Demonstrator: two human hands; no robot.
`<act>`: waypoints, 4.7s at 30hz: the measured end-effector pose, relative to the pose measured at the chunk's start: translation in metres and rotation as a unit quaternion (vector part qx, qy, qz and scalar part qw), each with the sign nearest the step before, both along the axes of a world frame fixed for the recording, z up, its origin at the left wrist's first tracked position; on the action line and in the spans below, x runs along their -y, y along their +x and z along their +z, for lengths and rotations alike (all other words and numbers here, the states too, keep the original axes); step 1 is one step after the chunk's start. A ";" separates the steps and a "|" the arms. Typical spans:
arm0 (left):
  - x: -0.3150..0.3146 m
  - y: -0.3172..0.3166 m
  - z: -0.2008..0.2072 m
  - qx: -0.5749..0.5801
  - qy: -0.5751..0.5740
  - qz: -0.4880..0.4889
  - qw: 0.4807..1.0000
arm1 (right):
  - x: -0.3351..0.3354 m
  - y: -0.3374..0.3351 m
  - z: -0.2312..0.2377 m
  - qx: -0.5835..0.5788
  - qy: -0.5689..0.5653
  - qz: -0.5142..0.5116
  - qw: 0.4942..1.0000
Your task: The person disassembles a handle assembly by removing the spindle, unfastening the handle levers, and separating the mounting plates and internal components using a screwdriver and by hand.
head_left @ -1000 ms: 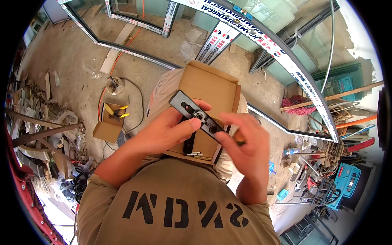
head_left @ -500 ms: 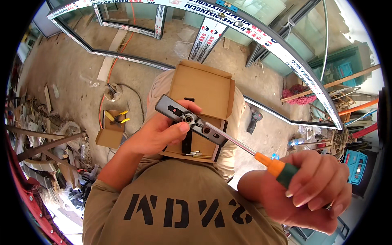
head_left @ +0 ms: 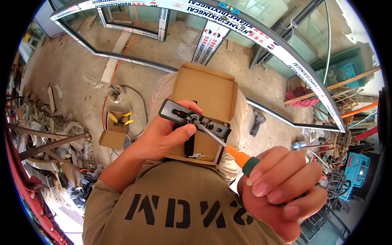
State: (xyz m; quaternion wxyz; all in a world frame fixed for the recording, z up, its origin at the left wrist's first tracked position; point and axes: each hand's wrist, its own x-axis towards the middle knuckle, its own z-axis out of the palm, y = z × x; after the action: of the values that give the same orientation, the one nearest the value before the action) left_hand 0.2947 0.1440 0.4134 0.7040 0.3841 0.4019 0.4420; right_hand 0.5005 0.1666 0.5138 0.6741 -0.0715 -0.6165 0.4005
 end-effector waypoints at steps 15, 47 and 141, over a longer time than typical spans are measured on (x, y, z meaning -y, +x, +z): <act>-0.013 -0.031 0.006 -0.135 0.183 0.233 0.946 | -0.015 0.043 -0.004 0.346 0.015 -0.140 0.928; -0.017 -0.052 -0.002 -0.283 0.189 0.269 0.901 | -0.014 0.034 -0.052 0.314 -0.272 -0.074 0.907; -0.009 -0.047 0.007 -0.124 0.198 0.231 0.944 | -0.027 0.017 -0.010 0.267 0.029 -0.201 0.942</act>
State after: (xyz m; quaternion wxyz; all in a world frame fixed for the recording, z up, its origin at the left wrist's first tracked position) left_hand 0.2482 0.1526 0.4205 0.4363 0.4643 0.4680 0.6124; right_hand 0.5180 0.1938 0.5039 0.5531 -0.2792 -0.7578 0.2047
